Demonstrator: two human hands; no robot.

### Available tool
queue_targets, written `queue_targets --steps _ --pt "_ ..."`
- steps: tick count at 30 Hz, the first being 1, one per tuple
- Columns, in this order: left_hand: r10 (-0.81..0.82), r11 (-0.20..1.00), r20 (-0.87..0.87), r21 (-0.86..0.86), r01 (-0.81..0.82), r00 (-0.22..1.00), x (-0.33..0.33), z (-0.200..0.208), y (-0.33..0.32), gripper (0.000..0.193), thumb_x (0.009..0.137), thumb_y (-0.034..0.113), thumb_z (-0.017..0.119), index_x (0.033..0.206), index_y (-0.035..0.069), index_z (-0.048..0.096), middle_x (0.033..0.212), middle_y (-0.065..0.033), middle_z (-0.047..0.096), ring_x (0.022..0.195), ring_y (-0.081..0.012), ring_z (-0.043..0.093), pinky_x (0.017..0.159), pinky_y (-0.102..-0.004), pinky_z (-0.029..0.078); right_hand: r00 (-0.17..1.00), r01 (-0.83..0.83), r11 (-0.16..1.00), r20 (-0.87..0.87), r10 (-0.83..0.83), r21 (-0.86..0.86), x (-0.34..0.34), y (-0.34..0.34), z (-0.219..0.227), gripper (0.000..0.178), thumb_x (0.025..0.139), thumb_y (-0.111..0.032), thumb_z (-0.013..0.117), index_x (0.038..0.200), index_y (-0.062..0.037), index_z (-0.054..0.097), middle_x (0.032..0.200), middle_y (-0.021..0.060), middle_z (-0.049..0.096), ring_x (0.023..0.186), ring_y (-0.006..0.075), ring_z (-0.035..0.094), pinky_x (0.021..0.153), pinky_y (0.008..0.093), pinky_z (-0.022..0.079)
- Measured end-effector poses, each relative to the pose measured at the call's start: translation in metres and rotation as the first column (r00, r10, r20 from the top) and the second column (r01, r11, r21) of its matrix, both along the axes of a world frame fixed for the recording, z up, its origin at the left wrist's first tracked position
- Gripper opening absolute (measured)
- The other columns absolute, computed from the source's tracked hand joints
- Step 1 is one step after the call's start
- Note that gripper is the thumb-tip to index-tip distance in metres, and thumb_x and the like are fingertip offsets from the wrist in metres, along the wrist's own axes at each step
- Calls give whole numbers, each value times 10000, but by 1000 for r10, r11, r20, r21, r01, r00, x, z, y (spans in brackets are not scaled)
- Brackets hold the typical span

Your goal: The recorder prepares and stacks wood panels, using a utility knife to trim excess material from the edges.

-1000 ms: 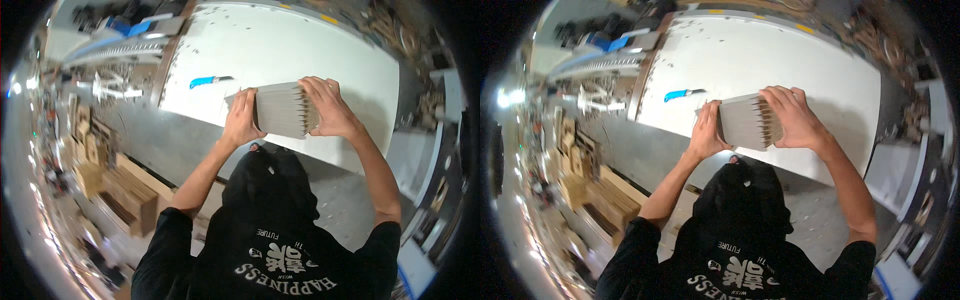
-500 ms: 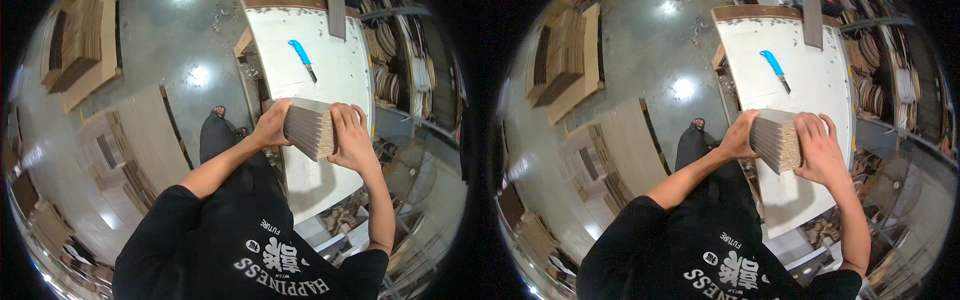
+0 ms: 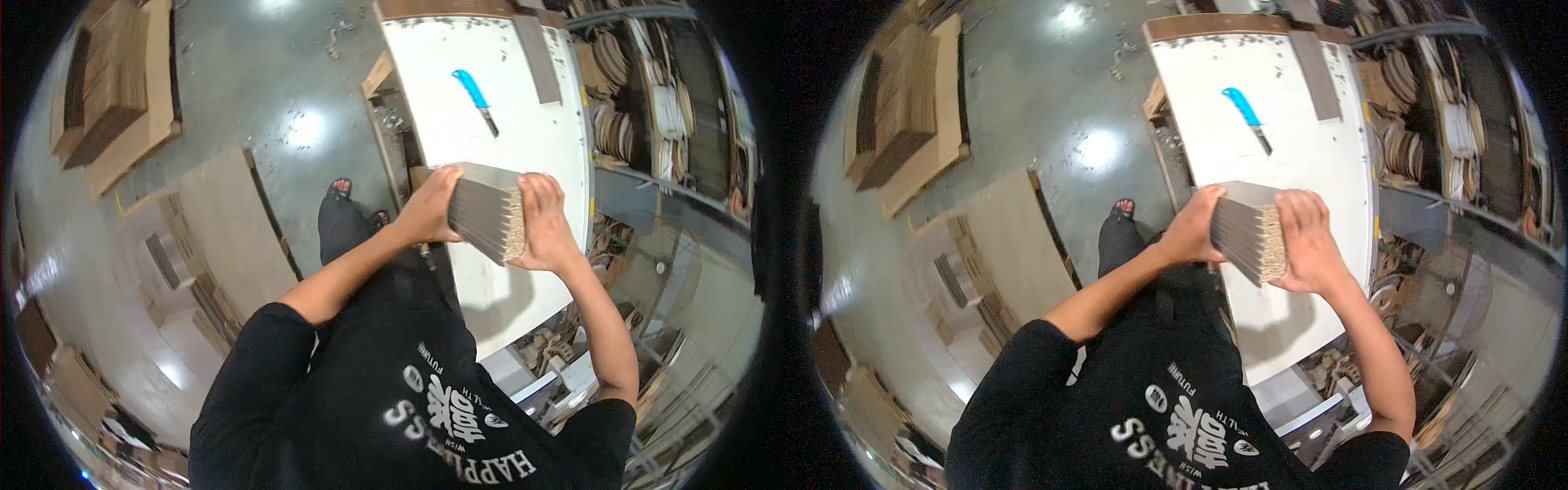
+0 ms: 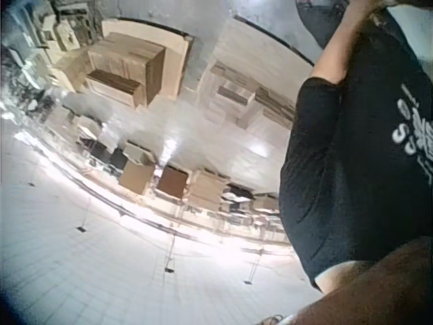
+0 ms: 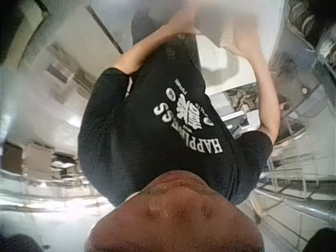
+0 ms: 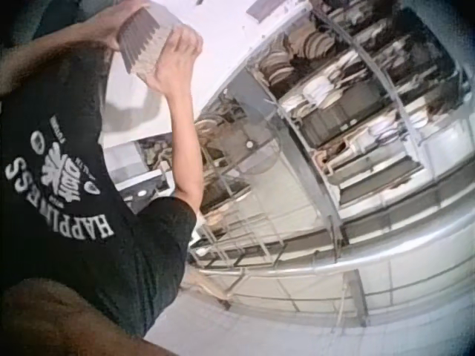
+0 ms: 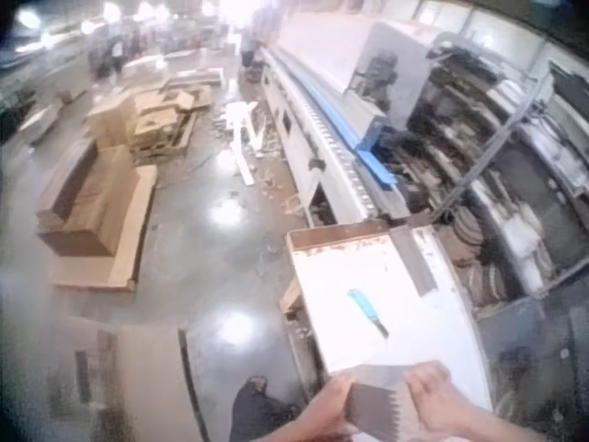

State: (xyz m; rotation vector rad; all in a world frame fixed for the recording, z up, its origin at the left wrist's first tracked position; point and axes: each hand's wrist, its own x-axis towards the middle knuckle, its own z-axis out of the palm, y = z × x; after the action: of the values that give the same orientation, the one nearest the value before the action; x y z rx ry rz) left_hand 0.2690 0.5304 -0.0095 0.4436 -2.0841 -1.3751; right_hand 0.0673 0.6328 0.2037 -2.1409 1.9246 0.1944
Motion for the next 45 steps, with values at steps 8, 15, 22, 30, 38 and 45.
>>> queue_targets --steps 8,15,22,30,38,45 --pt "-4 961 207 -270 62 978 -97 -16 -123 591 975 272 714 1483 44 514 1477 -181 581 1427 -380 504 1253 -503 332 996 6 1000 91 -6 -5 3 -4 6 1141 728 -585 785 1549 63 329 1476 264 439 1432 438 403 1254 594 250" --pt "31 620 430 -716 320 902 -197 -65 -161 341 1011 326 640 1264 104 693 1350 -93 673 1313 -306 582 1150 -463 402 994 44 999 103 -45 14 3 -5 9 1117 708 -534 794 1539 62 346 1473 260 449 1460 426 396 1282 572 233" --pt "264 957 522 -38 -287 811 -56 -33 -112 393 1117 310 419 1227 -5 626 1003 -305 715 955 -534 675 852 -586 519 983 31 985 181 0 -170 4 1 4 1123 657 -496 854 1512 58 381 1462 249 466 1461 430 398 1290 580 238" --pt "456 633 214 604 -484 864 -12 147 9 547 1147 520 409 1463 98 557 729 23 511 526 -78 470 437 -259 397 979 -17 947 187 81 -320 -6 15 -7 1075 676 -458 850 1471 116 408 1428 266 498 1399 410 455 1243 541 281" --pt "480 573 174 679 -458 860 -40 179 48 362 1152 400 459 1287 95 599 974 40 552 869 -63 503 788 -254 431 948 27 909 300 109 -416 -6 19 -18 1041 622 -396 886 1420 107 446 1382 248 519 1363 400 473 1228 533 301" --pt "501 750 505 152 -644 703 -57 191 60 458 1172 452 342 1334 48 485 1062 -120 599 971 -236 584 902 -387 468 956 19 903 273 109 -429 -13 20 -29 1017 561 -325 906 1388 84 479 1328 199 540 1323 364 499 1223 509 318"
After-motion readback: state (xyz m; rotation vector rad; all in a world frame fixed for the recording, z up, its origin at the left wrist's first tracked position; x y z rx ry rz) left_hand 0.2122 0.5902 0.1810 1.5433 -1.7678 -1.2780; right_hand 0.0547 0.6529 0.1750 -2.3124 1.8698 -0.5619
